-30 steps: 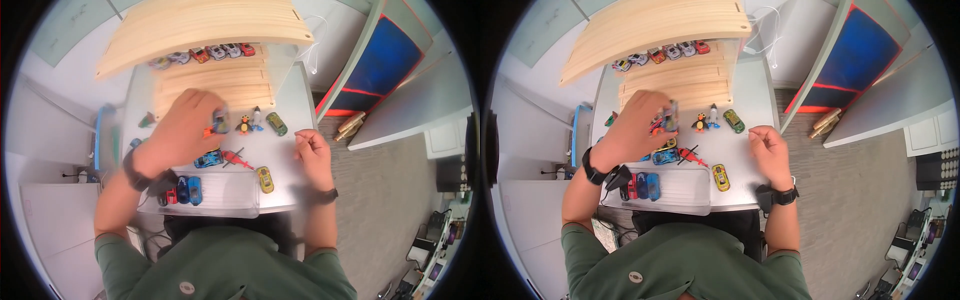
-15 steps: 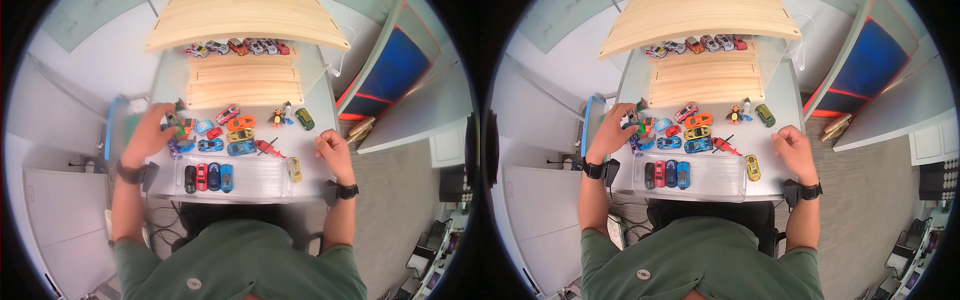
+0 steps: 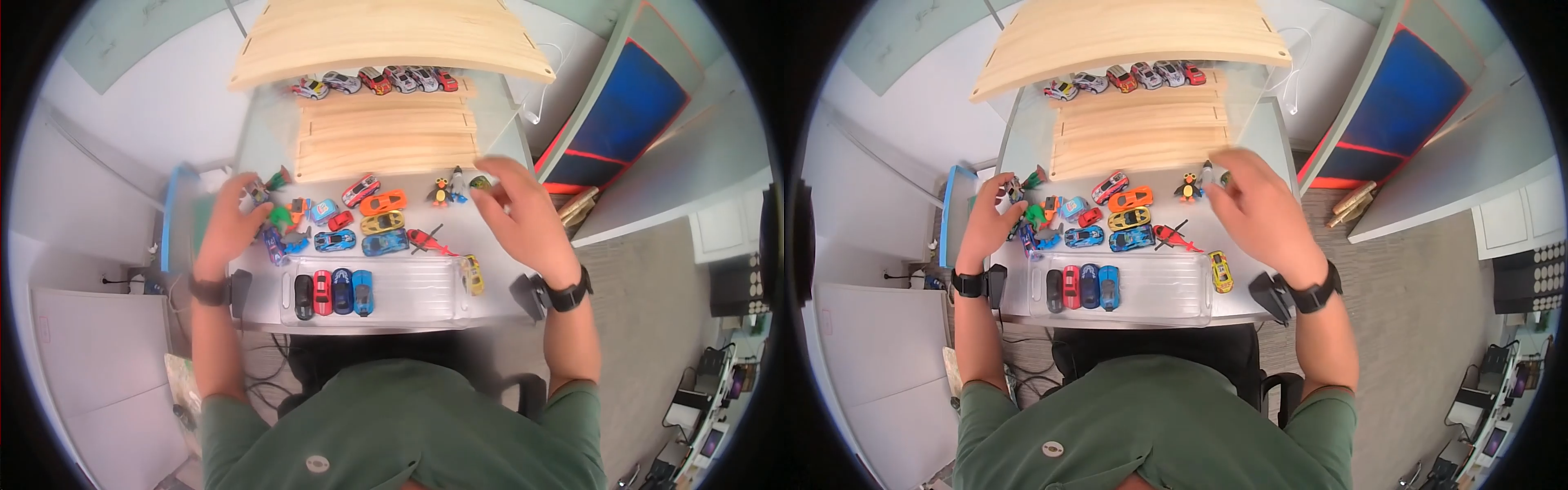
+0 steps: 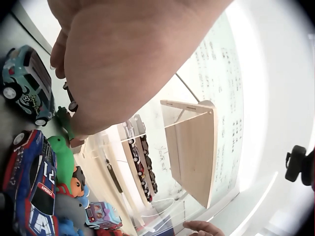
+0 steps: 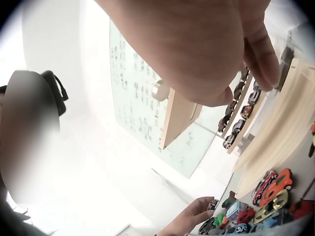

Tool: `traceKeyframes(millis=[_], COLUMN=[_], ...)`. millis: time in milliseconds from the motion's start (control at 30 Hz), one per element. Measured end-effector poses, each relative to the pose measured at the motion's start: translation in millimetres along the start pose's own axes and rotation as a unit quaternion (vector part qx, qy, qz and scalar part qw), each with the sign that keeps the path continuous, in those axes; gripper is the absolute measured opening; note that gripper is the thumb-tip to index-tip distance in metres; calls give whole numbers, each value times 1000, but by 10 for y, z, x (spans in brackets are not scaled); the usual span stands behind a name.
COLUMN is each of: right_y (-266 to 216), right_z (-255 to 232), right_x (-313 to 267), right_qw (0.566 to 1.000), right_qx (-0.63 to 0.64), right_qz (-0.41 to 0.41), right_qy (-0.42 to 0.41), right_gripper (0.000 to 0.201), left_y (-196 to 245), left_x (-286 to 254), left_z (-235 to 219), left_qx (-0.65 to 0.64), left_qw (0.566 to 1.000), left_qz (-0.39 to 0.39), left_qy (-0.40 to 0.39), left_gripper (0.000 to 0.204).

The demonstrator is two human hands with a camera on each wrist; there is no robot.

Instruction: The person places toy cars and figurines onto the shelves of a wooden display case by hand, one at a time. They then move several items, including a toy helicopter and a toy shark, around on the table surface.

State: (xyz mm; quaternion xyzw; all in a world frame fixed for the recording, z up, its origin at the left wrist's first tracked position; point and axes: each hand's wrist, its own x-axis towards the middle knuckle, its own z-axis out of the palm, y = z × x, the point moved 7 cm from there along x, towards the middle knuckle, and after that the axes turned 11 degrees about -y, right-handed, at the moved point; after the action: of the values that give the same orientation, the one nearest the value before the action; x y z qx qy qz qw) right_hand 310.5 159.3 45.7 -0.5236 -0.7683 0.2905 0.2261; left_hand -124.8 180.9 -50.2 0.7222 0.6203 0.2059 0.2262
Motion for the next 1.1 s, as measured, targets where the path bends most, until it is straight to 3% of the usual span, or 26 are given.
traceKeyframes(millis=[100, 167, 267, 367, 600, 1100], right_y=[-273, -176, 213, 371, 585, 557], right_z=[64, 112, 52, 87, 104, 126], right_x=[409, 753, 1356, 1559, 1773, 1764], right_qw=[997, 981, 970, 963, 972, 970], right_qx=[-26, -130, -157, -176, -169, -180], right_qz=[-65, -95, -37, -21, 31, 28], right_qy=[22, 105, 180, 203, 162, 159], right_gripper=[45, 48, 43, 37, 46, 35], left_y=[-16, -54, -224, -324, -411, -396], left_x=[-46, -56, -46, -41, -42, -42], left_z=[-5, -2, 44, 84, 127, 131], left_qx=[-35, -61, -139, -191, -212, -188], left_qw=[999, 997, 989, 980, 976, 981], left_qz=[-25, -37, -45, -52, -54, -49], left_qy=[18, 25, 34, 22, 16, 22], left_gripper=[58, 58, 56, 56, 55, 57])
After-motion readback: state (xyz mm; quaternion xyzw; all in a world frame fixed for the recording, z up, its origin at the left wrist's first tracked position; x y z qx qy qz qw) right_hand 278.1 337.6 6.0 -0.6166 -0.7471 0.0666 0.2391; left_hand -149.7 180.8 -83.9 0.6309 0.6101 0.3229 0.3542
